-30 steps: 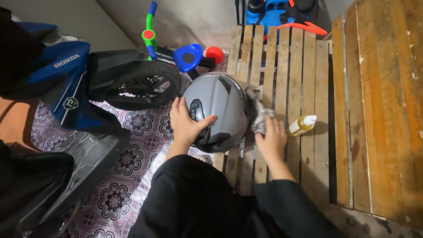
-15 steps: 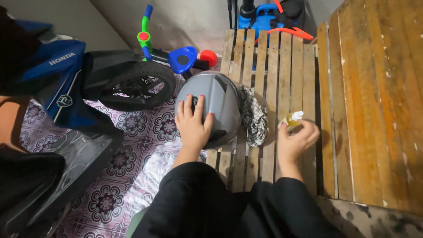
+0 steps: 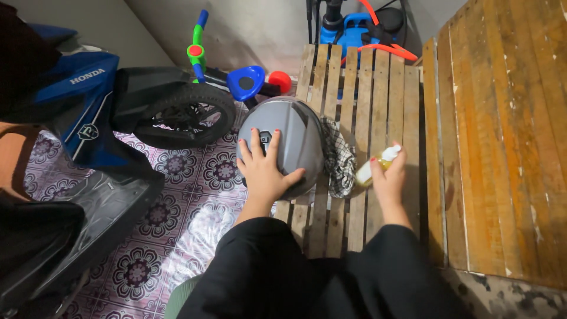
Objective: The person cleans a gray motorcycle helmet by applying liquid from a small bottle and wiping the surface with a cloth. They rotate the helmet to clean multiple sides, then place it on a white cabinet shelf next to another helmet.
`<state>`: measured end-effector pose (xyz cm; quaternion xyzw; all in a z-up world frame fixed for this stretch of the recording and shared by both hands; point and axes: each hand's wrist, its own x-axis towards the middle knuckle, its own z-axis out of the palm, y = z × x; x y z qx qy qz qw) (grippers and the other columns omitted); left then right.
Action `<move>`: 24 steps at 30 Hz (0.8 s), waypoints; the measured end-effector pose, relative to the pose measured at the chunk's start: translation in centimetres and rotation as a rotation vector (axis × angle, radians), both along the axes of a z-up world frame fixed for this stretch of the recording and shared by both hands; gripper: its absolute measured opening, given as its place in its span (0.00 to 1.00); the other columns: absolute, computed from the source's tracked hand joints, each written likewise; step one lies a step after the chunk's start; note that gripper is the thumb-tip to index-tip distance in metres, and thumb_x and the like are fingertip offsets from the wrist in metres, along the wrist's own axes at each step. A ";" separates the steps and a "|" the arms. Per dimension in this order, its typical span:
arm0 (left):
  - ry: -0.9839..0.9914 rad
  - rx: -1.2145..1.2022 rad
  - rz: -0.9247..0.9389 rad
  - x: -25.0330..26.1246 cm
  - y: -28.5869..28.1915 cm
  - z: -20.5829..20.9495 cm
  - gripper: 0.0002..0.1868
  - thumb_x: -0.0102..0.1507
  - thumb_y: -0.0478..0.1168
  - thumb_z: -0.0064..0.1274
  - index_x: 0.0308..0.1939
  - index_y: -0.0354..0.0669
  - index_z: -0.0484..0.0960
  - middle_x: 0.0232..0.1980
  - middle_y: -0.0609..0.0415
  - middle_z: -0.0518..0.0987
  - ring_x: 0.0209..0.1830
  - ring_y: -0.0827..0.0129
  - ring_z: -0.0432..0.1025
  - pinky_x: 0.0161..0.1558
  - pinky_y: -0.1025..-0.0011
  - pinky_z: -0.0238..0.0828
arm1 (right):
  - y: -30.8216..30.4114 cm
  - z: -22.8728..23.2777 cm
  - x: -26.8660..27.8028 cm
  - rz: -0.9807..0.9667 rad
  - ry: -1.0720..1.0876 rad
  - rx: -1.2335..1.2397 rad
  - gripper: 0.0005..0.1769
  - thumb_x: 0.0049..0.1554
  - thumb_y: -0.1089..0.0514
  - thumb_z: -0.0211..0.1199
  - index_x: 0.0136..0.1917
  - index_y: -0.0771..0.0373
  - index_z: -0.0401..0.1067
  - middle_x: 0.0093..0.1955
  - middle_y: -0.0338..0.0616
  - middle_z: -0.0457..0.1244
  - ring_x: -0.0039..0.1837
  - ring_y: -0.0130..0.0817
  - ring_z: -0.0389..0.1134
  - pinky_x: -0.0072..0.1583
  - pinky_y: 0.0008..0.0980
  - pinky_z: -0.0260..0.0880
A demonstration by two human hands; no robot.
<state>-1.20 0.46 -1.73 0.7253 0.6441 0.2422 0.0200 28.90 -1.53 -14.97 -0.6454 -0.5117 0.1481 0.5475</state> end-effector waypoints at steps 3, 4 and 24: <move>0.009 0.013 -0.001 0.1 -0.2 -0.3 0.59 0.41 0.68 0.69 0.74 0.63 0.65 0.79 0.36 0.51 0.76 0.25 0.43 0.62 0.24 0.47 | -0.5 2.9 -2.1 0.297 0.318 0.013 0.43 0.59 0.57 0.58 0.82 0.60 0.44 0.63 0.51 0.66 0.61 0.41 0.70 0.63 0.37 0.72; 0.009 0.019 0.000 0.2 -0.2 -0.4 0.59 0.41 0.68 0.69 0.74 0.63 0.65 0.79 0.37 0.51 0.76 0.26 0.43 0.62 0.24 0.47 | -0.6 3.6 -3.1 0.397 0.435 0.004 0.45 0.59 0.56 0.56 0.83 0.58 0.40 0.62 0.49 0.67 0.58 0.37 0.71 0.60 0.35 0.74; -0.016 -0.144 -0.068 -0.7 -0.6 2.0 0.77 0.26 0.63 0.79 0.76 0.60 0.56 0.80 0.37 0.45 0.77 0.25 0.39 0.62 0.22 0.45 | -4.8 9.9 -13.1 0.360 -0.140 -0.141 0.38 0.47 0.53 0.72 0.70 0.52 0.65 0.62 0.51 0.68 0.59 0.49 0.72 0.59 0.41 0.72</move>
